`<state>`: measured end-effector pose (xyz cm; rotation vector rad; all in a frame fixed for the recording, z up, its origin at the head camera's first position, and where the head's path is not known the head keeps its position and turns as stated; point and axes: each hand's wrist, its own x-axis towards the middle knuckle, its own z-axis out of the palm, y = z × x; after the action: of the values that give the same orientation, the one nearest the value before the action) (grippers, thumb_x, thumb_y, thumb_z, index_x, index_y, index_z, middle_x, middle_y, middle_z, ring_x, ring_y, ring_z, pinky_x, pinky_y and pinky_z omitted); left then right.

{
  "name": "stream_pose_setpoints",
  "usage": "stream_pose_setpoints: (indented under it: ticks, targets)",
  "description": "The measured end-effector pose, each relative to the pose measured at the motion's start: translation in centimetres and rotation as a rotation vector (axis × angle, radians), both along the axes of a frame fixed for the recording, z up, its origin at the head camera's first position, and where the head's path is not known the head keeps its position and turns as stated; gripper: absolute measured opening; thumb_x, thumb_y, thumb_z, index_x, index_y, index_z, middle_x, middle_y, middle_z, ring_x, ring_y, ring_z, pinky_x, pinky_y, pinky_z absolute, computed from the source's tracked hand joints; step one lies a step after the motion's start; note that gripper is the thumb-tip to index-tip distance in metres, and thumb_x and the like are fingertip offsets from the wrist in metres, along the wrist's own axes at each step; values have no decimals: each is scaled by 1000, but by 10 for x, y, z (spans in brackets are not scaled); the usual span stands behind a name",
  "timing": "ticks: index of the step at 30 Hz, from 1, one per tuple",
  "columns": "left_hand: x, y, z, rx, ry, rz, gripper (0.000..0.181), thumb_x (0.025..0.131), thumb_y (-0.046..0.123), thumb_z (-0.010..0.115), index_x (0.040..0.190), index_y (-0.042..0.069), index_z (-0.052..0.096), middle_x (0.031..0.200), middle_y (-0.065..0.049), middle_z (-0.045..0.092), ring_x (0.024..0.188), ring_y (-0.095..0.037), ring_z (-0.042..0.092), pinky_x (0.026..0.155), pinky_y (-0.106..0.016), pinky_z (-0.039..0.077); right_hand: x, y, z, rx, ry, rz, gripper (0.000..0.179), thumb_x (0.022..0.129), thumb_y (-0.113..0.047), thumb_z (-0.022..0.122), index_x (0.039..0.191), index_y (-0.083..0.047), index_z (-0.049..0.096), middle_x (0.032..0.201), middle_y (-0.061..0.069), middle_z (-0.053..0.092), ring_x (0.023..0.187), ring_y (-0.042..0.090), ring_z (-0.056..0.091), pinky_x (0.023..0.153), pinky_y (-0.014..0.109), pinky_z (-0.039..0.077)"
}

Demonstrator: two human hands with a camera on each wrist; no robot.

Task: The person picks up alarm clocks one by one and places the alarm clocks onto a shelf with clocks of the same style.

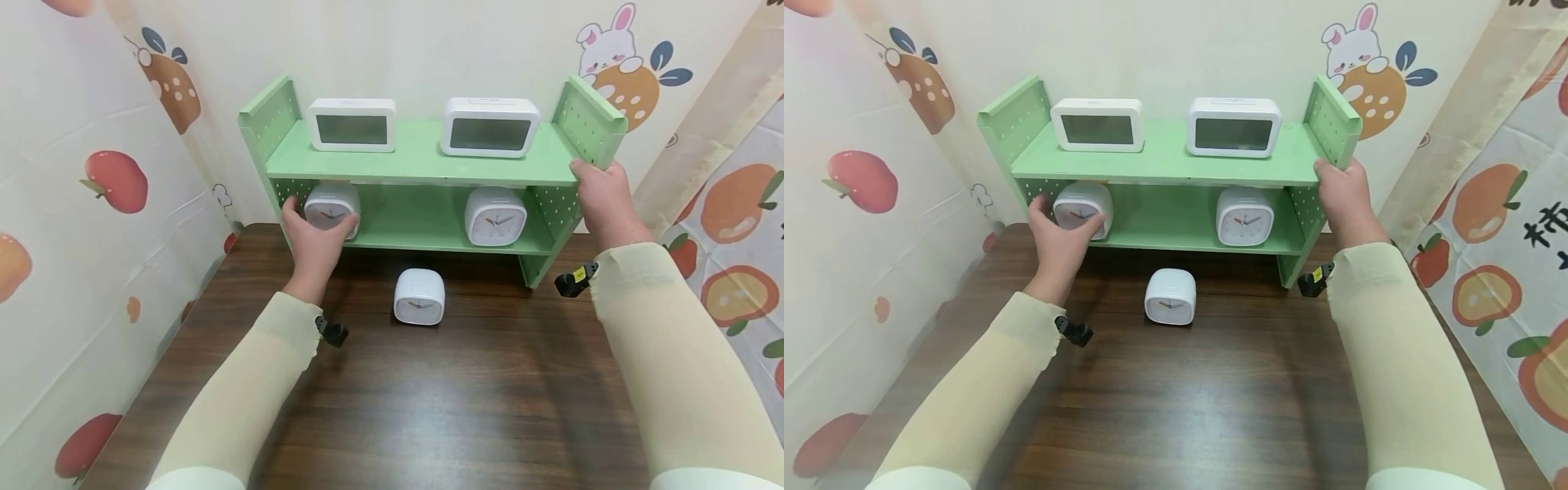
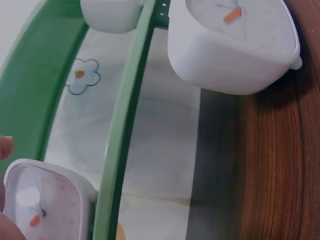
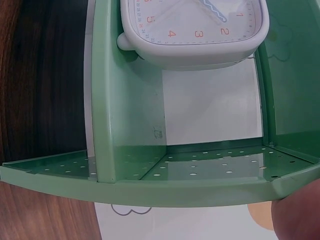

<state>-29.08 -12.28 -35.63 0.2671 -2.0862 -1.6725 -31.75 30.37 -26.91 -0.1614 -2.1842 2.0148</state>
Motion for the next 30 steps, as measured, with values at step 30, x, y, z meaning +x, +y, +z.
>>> stream_pose_setpoints:
  ticks: [30]
  targets:
    - [83,47,-44,155,20,-59,88,84,26,86,151,8,32,150,-8,38,141,-24,35,119,-40,26,1,-1,2,3,-26,-2,53,109,-36,48,159,-23,38,159,0,42,144,15,39,124,37,18]
